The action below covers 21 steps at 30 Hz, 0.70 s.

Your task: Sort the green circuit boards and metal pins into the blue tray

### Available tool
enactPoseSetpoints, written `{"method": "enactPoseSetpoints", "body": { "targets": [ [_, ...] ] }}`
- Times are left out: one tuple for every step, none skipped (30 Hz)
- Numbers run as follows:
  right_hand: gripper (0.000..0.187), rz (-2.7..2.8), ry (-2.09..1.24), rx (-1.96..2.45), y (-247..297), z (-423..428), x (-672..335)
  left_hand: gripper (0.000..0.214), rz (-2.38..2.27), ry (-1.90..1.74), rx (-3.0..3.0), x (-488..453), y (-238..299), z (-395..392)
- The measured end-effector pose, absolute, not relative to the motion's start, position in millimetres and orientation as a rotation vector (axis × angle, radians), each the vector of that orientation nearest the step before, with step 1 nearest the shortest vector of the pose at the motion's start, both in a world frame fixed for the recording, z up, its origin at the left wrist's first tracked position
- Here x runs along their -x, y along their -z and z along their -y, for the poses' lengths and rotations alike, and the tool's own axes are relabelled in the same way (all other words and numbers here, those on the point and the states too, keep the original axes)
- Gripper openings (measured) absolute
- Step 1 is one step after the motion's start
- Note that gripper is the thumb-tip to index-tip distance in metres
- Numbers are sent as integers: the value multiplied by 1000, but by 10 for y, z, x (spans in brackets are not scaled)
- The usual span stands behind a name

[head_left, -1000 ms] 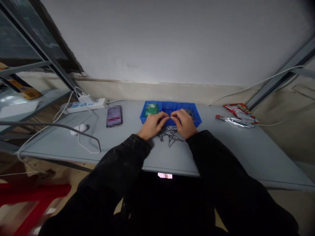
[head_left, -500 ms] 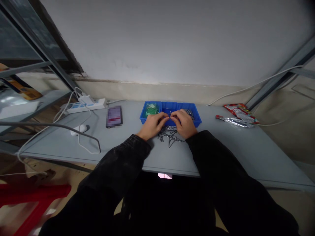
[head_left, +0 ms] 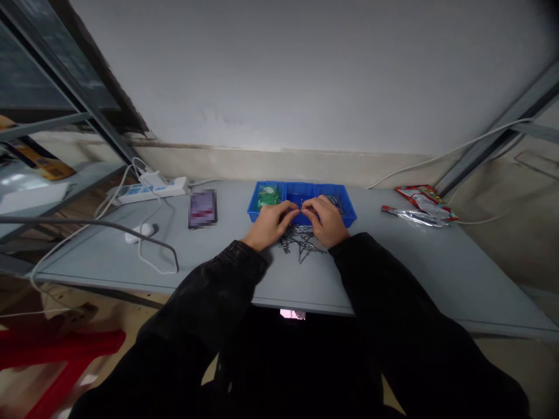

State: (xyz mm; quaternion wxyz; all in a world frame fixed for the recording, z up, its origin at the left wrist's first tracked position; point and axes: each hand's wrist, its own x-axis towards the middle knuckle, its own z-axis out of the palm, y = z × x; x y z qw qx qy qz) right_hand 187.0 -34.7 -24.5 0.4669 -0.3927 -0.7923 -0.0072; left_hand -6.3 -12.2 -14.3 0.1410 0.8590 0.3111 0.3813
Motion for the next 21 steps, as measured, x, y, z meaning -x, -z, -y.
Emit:
{"method": "enactPoseSetpoints", "body": {
  "targets": [
    [18, 1945, 19, 967, 244, 348, -1870, 22, -897, -1101, -2481, 64, 144, 121],
    [17, 1946, 22, 968, 244, 349, -1870, 22, -896, -1101, -2480, 65, 146, 120],
    [17, 1947, 25, 968, 243, 349, -1871, 22, -895, -1099, -2478, 66, 147, 120],
    [17, 1948, 28, 964, 242, 349, -1871, 22, -894, -1097, -2476, 67, 149, 119],
    [17, 1949, 29, 961, 241, 348, -1871, 22, -893, -1096, -2474, 67, 150, 119],
    [18, 1948, 29, 958, 240, 347, -1872, 22, -894, -1097, -2472, 67, 150, 119],
    [18, 1947, 30, 956, 240, 347, -1872, 22, -895, -1098, -2470, 67, 150, 120],
    [18, 1947, 32, 953, 240, 346, -1872, 21, -897, -1099, -2469, 66, 150, 121],
    [18, 1946, 33, 952, 240, 346, -1872, 21, -898, -1099, -2469, 65, 149, 122],
    [18, 1948, 34, 953, 240, 347, -1872, 21, -899, -1099, -2468, 64, 148, 124],
    [18, 1949, 33, 955, 241, 347, -1872, 21, -901, -1098, -2467, 62, 147, 126],
    [18, 1949, 28, 960, 242, 348, -1872, 21, -903, -1098, -2466, 61, 146, 128],
    [18, 1950, 23, 965, 243, 350, -1873, 21, -906, -1099, -2467, 60, 145, 130],
    [18, 1950, 17, 972, 244, 350, -1873, 21, -908, -1100, -2467, 59, 144, 131],
    [17, 1951, 12, 977, 245, 351, -1873, 22, -910, -1100, -2467, 59, 143, 133],
    [17, 1951, 9, 982, 246, 351, -1872, 22, -911, -1101, -2467, 59, 143, 134],
    [17, 1953, 7, 984, 246, 351, -1872, 22, -911, -1100, -2467, 59, 143, 135],
    [18, 1955, 6, 984, 246, 350, -1871, 23, -911, -1099, -2467, 59, 143, 135],
    [18, 1954, 5, 984, 246, 350, -1871, 23, -912, -1097, -2467, 60, 143, 134],
    [18, 1954, 4, 984, 246, 349, -1871, 22, -913, -1095, -2466, 60, 143, 133],
    [18, 1954, 4, 984, 246, 348, -1872, 22, -915, -1092, -2466, 61, 143, 132]
  ]
}}
